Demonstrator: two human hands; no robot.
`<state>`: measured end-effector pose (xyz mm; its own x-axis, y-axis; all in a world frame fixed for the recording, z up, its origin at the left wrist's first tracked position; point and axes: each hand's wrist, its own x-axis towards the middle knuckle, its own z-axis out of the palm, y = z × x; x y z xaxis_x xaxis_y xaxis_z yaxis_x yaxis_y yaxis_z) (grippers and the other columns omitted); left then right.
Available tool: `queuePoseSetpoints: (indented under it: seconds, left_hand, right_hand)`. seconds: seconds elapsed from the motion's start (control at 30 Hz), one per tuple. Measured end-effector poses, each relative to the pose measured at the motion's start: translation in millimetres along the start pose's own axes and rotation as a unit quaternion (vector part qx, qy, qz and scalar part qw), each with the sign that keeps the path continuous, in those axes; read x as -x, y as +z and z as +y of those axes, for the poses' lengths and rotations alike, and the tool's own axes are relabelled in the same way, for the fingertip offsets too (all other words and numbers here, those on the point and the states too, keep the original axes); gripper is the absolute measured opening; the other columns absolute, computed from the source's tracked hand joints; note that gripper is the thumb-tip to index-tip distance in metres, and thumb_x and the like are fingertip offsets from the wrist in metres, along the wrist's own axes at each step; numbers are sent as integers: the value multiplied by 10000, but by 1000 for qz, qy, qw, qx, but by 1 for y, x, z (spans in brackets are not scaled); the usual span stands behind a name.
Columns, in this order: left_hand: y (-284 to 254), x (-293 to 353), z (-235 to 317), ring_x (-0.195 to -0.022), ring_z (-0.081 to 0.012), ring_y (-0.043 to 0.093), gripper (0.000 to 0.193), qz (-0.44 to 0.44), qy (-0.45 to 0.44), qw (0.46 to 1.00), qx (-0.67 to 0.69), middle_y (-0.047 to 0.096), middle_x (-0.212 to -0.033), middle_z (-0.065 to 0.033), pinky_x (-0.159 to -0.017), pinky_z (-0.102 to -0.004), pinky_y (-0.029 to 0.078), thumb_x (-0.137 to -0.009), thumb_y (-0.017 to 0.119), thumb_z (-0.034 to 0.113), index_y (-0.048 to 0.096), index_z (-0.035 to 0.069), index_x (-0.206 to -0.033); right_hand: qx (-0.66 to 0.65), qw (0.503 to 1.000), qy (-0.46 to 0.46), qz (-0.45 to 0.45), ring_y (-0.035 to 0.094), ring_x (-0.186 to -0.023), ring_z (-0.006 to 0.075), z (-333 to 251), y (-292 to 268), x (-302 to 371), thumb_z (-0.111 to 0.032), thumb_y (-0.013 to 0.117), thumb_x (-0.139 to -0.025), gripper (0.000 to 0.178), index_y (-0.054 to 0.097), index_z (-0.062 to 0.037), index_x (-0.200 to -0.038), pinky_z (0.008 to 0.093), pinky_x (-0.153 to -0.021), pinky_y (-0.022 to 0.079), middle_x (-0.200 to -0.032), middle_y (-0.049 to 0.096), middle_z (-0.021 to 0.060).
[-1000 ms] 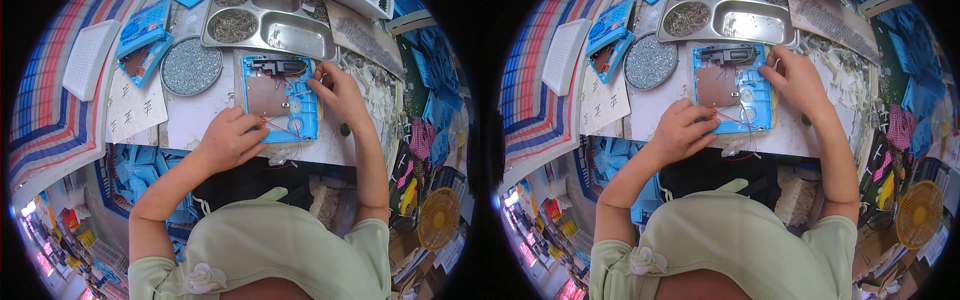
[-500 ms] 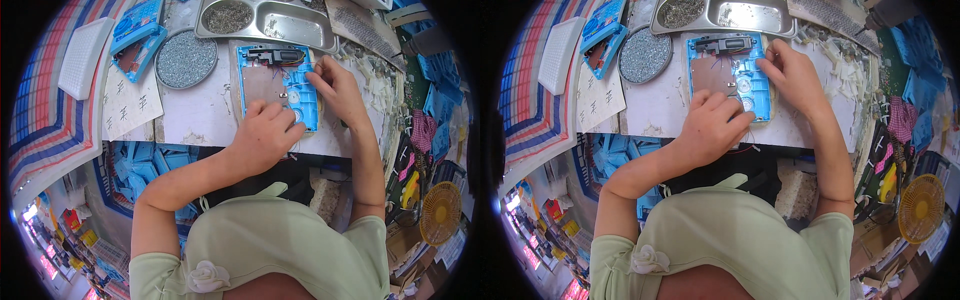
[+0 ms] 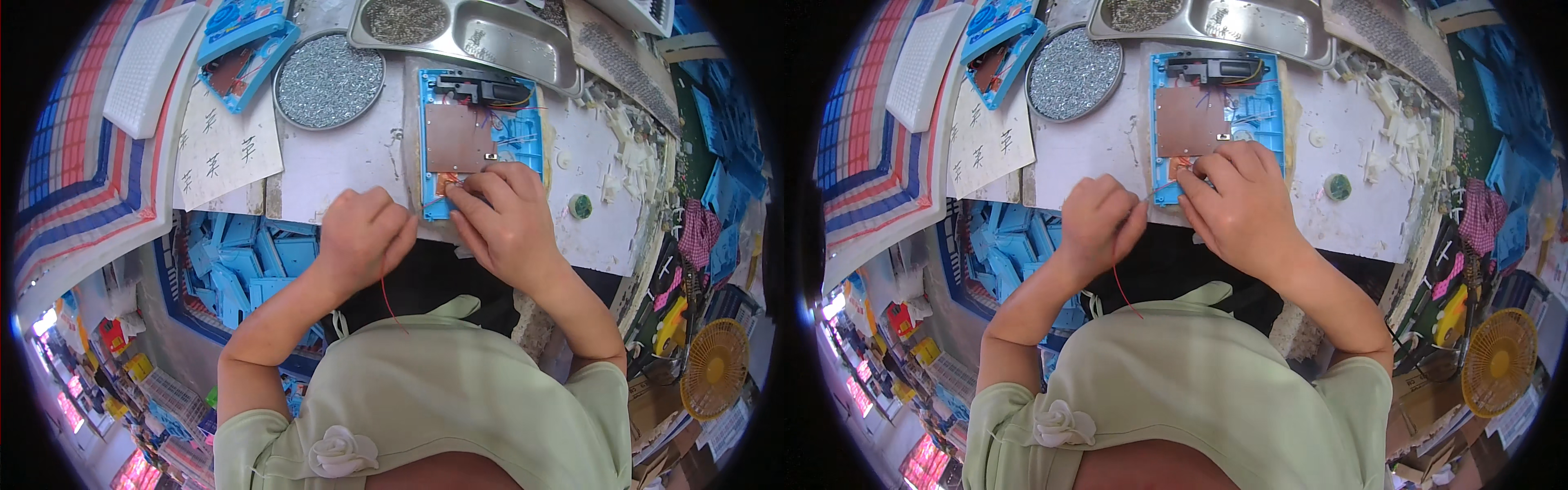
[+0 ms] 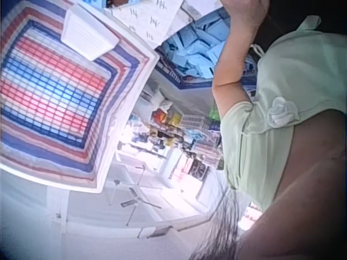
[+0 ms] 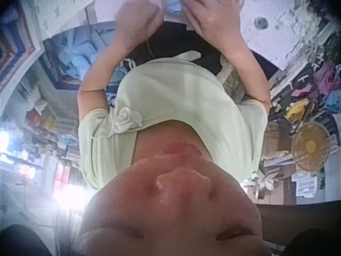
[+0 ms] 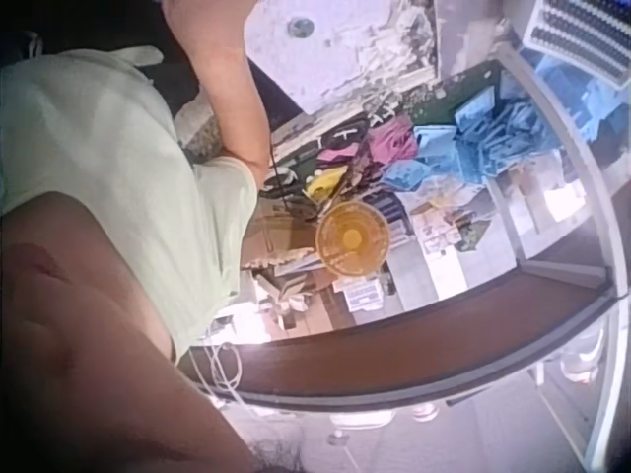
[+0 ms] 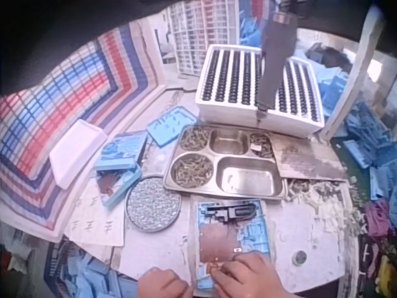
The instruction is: Assemble electronic components onto a blue plastic housing using a soldering iron and an electric screwdriver.
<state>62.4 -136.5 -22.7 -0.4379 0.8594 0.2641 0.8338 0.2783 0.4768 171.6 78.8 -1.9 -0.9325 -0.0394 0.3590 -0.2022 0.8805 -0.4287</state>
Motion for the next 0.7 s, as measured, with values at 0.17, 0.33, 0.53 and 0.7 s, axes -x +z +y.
queuePoseSetpoints:
  seconds: [0.17,0.33,0.53,0.7]
  left_hand:
    - [1,22,19,-757,-299,624,139,-153,4,986,62,583,-831,-83,-651,-402,478,-821,758,129,650,80,-894]
    - [-29,-3,6,-817,-291,664,207,-209,29,969,127,614,-869,-101,-698,-418,532,-831,745,173,660,88,-999]
    - [9,-22,-21,-791,-300,637,239,-35,83,983,160,594,-887,-107,-655,-415,524,-819,797,147,702,84,-1029]
    - [2,-35,-31,-752,-267,634,260,-63,120,970,203,610,-862,-78,-626,-377,520,-769,842,114,741,93,-1008]
  right_hand:
    - [-15,1000,5,1,584,-987,287,-10,7,-3,-185,839,-716,351,714,-78,-1027,466,-882,436,-1002,647,60]
    - [12,1000,-17,6,583,-966,252,-10,14,1,-216,825,-717,310,711,-83,-973,439,-867,405,-988,636,33]
    - [-103,991,-65,-60,602,-971,278,15,-32,-8,-196,835,-721,254,716,-100,-923,448,-914,446,-951,644,41]
    - [-22,944,202,259,696,-832,153,153,-147,-56,-91,761,-853,182,757,17,-999,304,-810,540,-932,761,83]
